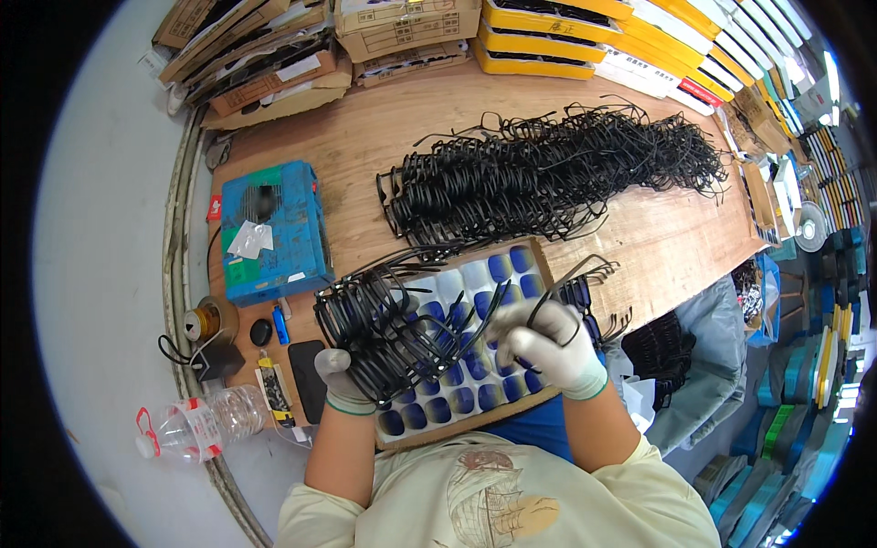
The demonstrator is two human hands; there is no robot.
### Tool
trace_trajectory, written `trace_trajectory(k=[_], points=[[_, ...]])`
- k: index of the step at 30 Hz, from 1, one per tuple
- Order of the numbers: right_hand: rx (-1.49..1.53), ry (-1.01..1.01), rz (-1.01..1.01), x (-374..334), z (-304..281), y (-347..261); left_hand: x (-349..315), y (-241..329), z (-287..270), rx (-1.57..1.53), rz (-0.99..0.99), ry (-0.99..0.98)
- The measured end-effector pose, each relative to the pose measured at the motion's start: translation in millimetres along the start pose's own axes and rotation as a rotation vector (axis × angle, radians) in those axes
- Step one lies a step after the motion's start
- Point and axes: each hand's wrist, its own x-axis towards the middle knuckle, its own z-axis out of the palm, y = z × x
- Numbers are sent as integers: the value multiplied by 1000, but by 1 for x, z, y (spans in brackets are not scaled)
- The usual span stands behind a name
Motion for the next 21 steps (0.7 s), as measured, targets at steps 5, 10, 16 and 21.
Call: trace_trajectory(k=[5, 10, 16, 21], points=[[-69, 330, 115, 34, 16, 3, -1, -15, -1, 91, -65, -35], [-449, 258, -15, 46, 47, 32, 2, -28, 21, 172, -211, 119], [-555, 318, 26, 40, 64, 31, -4, -34, 9, 100, -219, 127], [-696, 396, -55, 43, 62, 38, 2, -32, 16, 68, -228, 103]])
